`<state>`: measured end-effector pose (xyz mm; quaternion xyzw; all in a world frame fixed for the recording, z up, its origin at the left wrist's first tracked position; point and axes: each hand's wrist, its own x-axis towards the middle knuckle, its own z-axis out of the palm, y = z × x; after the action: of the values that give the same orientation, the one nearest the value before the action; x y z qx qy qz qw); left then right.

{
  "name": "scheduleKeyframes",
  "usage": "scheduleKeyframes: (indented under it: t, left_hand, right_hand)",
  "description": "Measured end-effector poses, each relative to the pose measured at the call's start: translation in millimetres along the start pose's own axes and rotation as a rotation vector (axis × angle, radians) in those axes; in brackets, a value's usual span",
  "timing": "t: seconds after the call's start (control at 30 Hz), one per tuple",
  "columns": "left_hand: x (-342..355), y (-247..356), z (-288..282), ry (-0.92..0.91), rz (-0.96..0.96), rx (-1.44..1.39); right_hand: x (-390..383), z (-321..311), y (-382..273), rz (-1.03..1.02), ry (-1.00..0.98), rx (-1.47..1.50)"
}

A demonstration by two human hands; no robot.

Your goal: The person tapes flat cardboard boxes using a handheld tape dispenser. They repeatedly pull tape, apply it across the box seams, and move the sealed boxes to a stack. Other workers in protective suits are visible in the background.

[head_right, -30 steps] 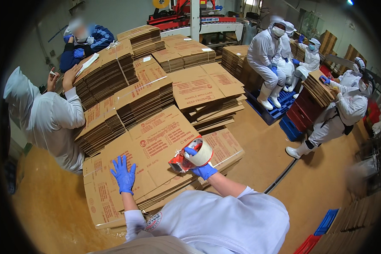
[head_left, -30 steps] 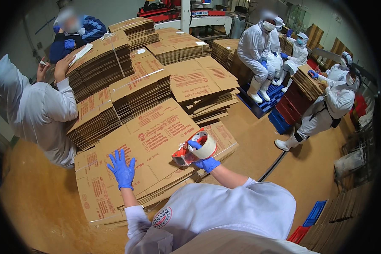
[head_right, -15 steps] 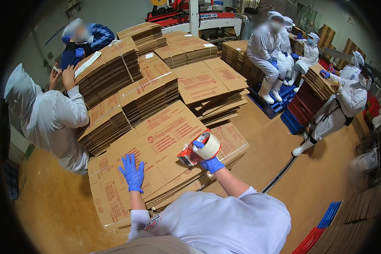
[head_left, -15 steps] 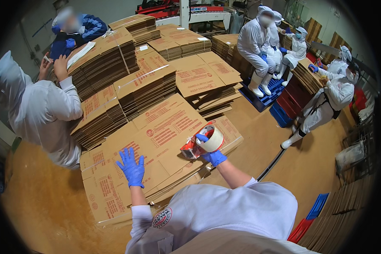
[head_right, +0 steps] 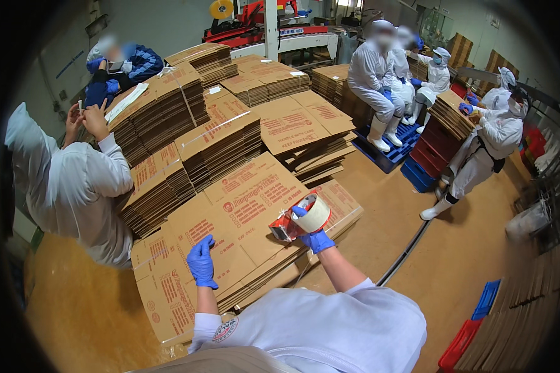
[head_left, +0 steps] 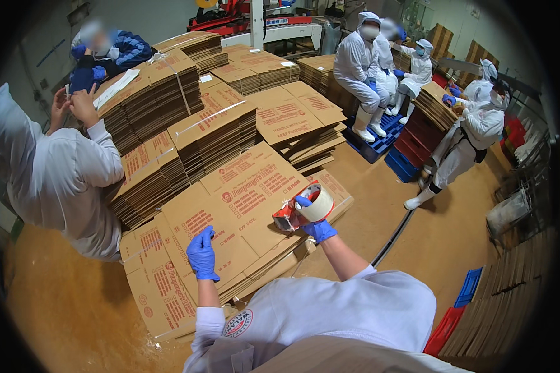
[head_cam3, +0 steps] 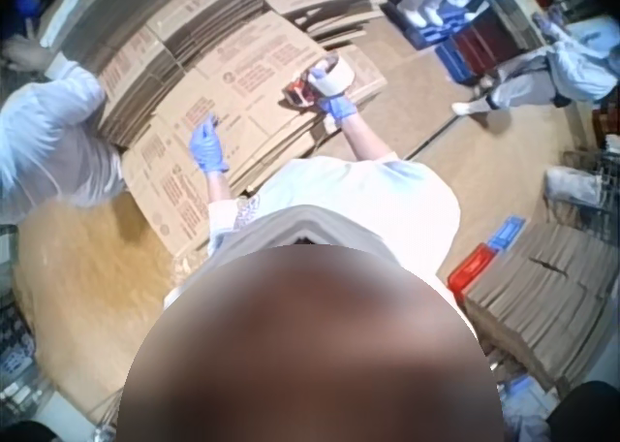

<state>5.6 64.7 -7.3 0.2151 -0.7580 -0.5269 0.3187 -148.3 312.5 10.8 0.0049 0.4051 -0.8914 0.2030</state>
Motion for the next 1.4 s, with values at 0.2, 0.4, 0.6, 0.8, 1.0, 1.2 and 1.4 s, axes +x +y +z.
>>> scheduleKeyframes:
  t: [0.2, 0.4, 0.6, 0.8, 1.0, 1.2, 1.4]
  left_hand:
    - [1, 0, -7, -0.016, -0.011, -0.060]
    - [3, 0, -7, -0.057, -0.008, 0.063]
    - [3, 1, -5, -0.043, -0.002, 0.016]
    - [3, -3, -5, -0.050, 0.011, 0.046]
    - [1, -1, -20, -0.265, 0.131, 0.206]
    - [-43, 46, -58, -0.407, -0.048, 0.859]
    - [-76, 31, -65, -0.368, 0.002, 0.903]
  right_hand:
    - [-8, 2, 1, 0.054, 0.009, -0.002]
    - [-8, -5, 8, -0.032, -0.021, -0.024]
    - [-9, -6, 9, -0.013, 0.008, -0.002]
    - [-22, 8, -5, 0.050, -0.022, -0.050]
    - [-18, 2, 3, -0.048, -0.069, -0.181]
    - [10, -17, 22, -0.268, -0.184, -0.424]
    - [35, 80, 24, -1.466, -0.383, -1.470]
